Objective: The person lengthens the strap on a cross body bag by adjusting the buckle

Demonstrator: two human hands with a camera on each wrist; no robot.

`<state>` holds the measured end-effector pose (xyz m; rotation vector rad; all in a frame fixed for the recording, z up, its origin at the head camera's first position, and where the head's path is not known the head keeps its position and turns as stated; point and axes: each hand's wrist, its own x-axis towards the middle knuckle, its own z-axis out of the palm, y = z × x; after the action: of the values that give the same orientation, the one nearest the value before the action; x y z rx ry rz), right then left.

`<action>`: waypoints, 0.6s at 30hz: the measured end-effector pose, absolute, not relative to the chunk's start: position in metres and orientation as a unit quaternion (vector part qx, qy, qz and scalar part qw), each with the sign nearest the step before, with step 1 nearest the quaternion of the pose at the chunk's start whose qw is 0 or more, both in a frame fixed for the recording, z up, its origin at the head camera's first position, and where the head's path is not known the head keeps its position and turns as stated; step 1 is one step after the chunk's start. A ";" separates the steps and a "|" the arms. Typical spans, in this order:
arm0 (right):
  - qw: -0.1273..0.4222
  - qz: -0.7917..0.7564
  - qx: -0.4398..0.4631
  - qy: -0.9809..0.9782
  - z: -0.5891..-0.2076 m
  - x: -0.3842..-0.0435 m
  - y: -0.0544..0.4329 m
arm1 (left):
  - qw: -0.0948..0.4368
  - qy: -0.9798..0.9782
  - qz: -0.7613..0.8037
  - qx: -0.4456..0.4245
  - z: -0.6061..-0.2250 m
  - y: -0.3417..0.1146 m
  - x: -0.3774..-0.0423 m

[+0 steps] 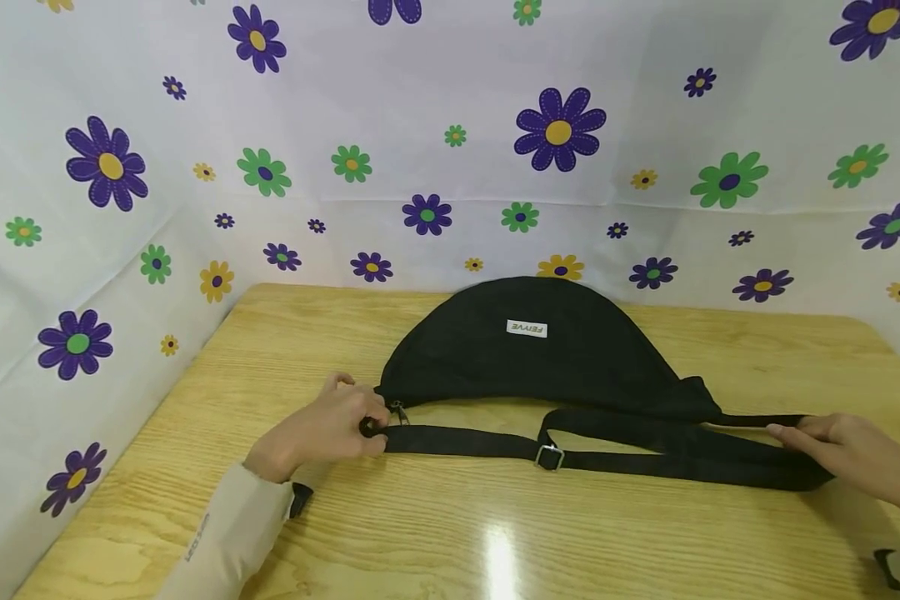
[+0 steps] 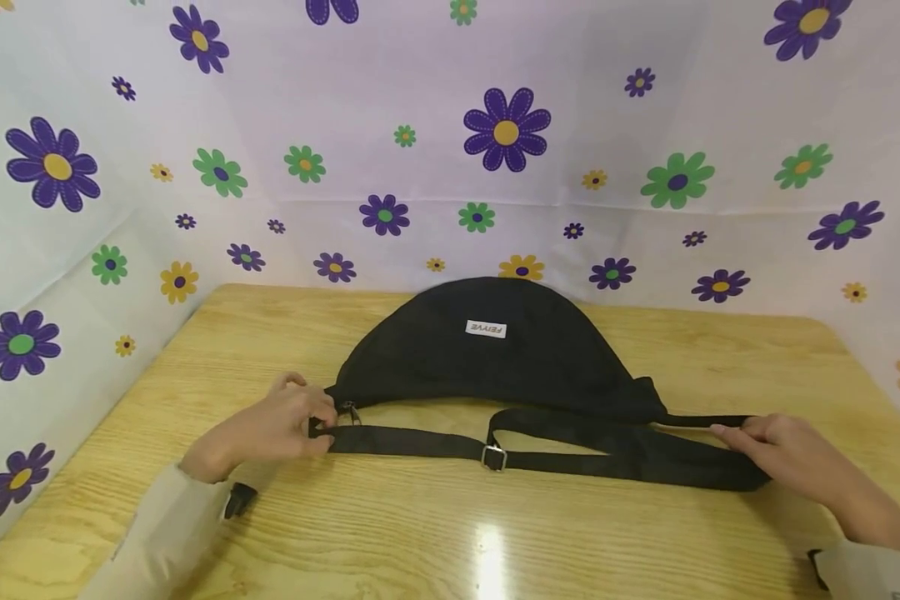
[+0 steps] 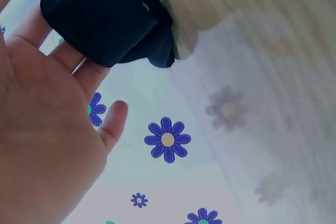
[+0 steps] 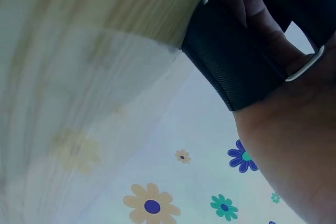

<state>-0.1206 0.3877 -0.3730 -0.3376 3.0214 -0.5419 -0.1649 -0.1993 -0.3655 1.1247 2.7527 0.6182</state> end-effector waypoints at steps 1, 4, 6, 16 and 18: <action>0.023 -0.175 -0.109 0.978 -0.374 -0.121 0.389 | 0.056 0.911 0.197 0.358 -0.365 -0.200 -0.165; 0.039 -0.177 -0.096 0.979 -0.374 -0.122 0.393 | 0.076 0.925 0.189 0.320 -0.362 -0.202 -0.166; 0.061 -0.179 -0.082 0.978 -0.373 -0.125 0.397 | 0.085 0.932 0.191 0.297 -0.361 -0.204 -0.167; 0.138 -0.233 -0.058 0.961 -0.368 -0.126 0.412 | 0.095 0.937 0.192 0.276 -0.358 -0.208 -0.167; 0.150 -0.237 -0.052 0.958 -0.365 -0.125 0.412 | 0.094 0.936 0.194 0.277 -0.358 -0.207 -0.166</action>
<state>-0.1250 0.4123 -0.3649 -0.1485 2.7528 -0.6813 -0.1664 -0.2073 -0.3577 0.8212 2.7781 0.5756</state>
